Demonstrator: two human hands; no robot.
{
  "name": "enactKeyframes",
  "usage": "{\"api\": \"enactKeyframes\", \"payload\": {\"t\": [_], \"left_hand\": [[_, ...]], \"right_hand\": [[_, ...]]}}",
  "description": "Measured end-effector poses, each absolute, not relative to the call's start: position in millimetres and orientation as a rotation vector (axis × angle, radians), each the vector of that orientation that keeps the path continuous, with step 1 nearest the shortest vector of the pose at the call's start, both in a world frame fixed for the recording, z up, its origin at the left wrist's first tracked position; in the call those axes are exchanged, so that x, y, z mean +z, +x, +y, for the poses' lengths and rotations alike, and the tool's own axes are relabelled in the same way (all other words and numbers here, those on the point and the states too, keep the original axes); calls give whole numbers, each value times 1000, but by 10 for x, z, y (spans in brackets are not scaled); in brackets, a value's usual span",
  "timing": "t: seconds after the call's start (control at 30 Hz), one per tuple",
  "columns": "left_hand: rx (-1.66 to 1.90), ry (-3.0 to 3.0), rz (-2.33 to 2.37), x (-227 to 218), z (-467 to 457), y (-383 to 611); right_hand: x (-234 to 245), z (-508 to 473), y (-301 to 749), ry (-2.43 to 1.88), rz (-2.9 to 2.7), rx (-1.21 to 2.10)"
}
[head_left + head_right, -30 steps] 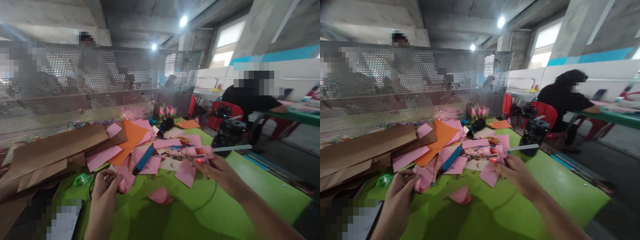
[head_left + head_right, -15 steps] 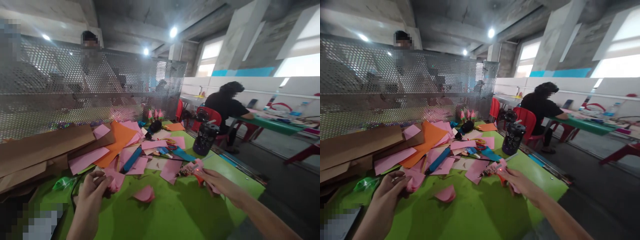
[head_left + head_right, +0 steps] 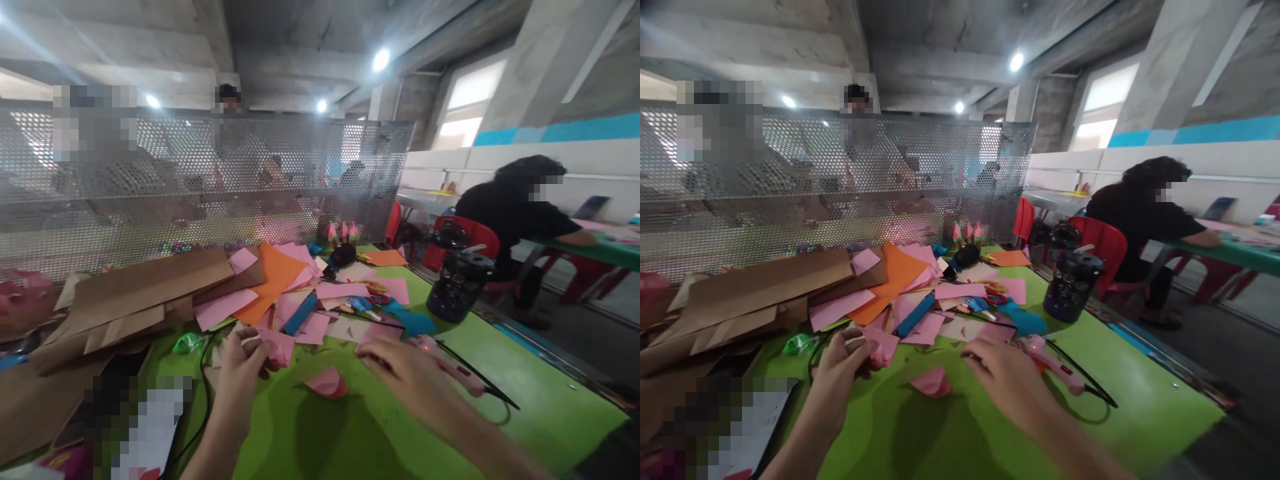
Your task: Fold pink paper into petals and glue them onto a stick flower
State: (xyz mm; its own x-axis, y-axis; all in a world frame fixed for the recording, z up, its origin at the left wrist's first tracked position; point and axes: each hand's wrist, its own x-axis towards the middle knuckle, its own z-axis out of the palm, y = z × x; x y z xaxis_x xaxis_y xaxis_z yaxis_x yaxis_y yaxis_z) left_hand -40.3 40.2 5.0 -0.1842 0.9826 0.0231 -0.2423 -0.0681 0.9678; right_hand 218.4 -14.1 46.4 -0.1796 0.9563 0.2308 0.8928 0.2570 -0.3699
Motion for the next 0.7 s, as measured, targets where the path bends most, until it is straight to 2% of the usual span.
{"api": "enactKeyframes", "payload": {"t": [0.2,0.33,0.5,0.7], "left_hand": [[1500,994,1104,36,455,-410],[1501,1002,1083,-16,503,-394],[1476,1021,1065,-50,498,-350],[1466,1061,994,-59,447,-293]], "right_hand": [[188,89,1754,-1642,-2173,372],[87,89,1821,-1628,-1983,526],[272,200,1898,-1334,-1659,874],[402,271,1620,-1119,-1467,977]]}}
